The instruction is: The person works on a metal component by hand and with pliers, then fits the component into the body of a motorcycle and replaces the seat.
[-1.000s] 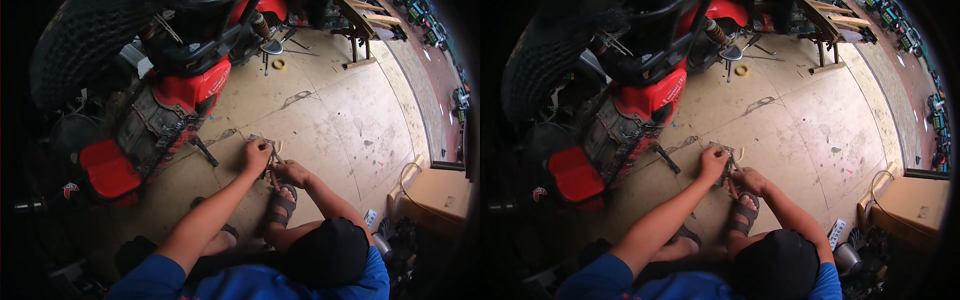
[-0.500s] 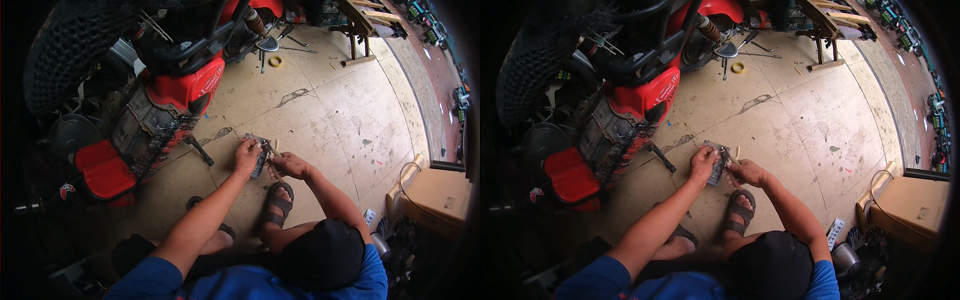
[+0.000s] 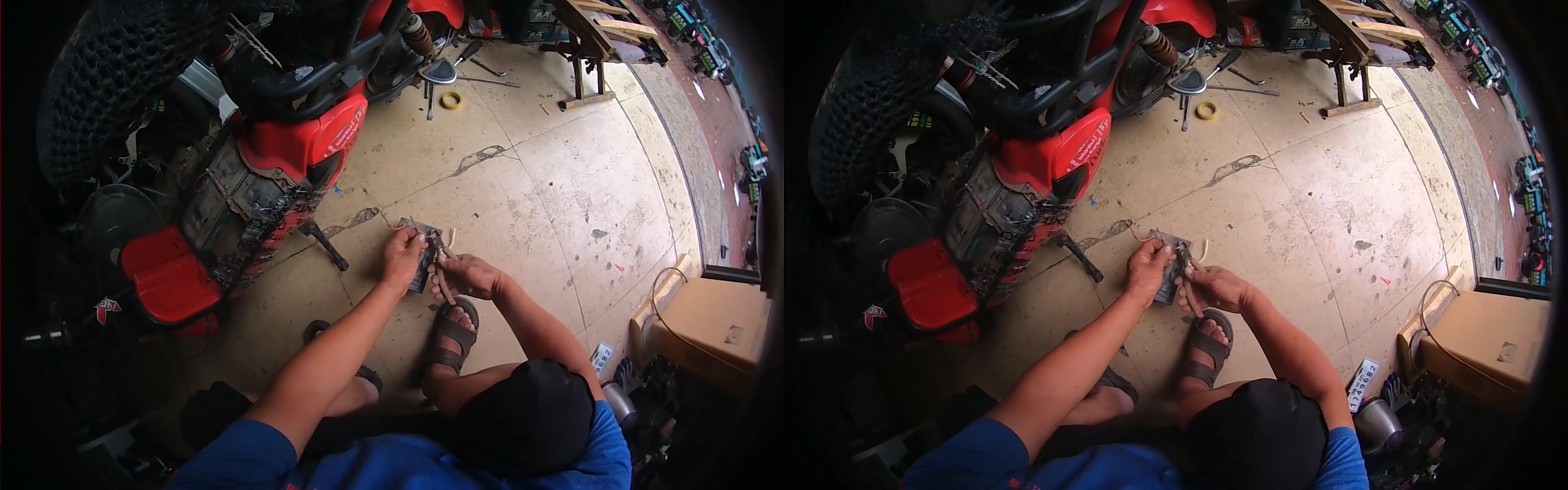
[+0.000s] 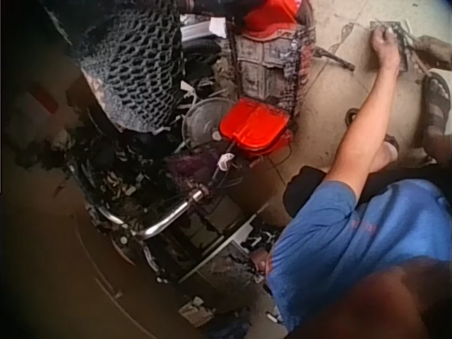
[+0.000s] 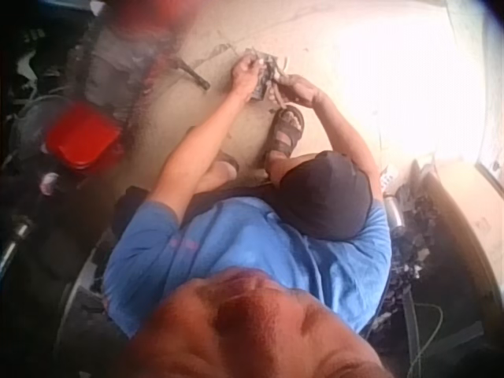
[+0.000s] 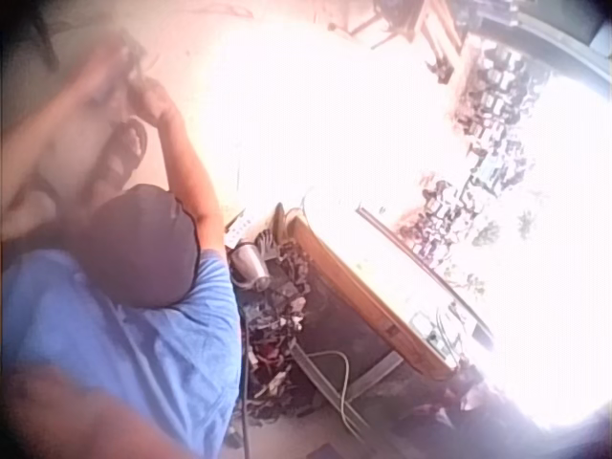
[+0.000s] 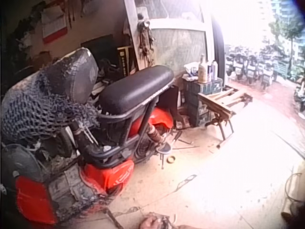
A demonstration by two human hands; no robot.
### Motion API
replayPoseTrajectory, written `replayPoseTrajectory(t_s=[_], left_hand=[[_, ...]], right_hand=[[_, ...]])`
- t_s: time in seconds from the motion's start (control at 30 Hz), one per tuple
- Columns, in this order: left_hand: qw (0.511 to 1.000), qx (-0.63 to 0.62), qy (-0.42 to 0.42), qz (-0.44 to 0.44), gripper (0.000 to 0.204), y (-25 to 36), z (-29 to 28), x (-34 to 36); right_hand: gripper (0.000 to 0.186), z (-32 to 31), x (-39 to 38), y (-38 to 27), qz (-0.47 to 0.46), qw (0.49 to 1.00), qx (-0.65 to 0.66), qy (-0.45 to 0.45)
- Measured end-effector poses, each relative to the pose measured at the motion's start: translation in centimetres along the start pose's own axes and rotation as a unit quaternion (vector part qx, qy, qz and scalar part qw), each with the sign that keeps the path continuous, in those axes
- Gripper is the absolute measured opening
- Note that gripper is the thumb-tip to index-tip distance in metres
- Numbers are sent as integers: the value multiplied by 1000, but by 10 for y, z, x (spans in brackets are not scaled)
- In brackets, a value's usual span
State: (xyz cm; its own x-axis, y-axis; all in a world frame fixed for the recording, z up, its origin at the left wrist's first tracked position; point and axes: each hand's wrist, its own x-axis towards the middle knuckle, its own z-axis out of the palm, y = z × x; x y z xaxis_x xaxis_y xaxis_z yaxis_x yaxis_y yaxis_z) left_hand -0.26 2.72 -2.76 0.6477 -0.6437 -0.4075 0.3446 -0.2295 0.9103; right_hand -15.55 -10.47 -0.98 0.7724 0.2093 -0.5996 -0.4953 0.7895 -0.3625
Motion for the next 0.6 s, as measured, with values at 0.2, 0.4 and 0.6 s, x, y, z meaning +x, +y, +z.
replayPoseTrajectory(t_s=[0.2, 0.4, 0.6], left_hand=[[1000, -11, -8, -11, 8, 2, -2, 1], [1000, -9, -13, -10, 9, 1, -2, 1], [1000, -12, -11, -16, 10, 3, -3, 2]], right_hand=[[41, 4, -2, -3, -8, 1000, -17, -6], [41, 1, 1, 1, 8, 997, 68, -24], [43, 15, 7, 3, -15, 999, -4, 49]])
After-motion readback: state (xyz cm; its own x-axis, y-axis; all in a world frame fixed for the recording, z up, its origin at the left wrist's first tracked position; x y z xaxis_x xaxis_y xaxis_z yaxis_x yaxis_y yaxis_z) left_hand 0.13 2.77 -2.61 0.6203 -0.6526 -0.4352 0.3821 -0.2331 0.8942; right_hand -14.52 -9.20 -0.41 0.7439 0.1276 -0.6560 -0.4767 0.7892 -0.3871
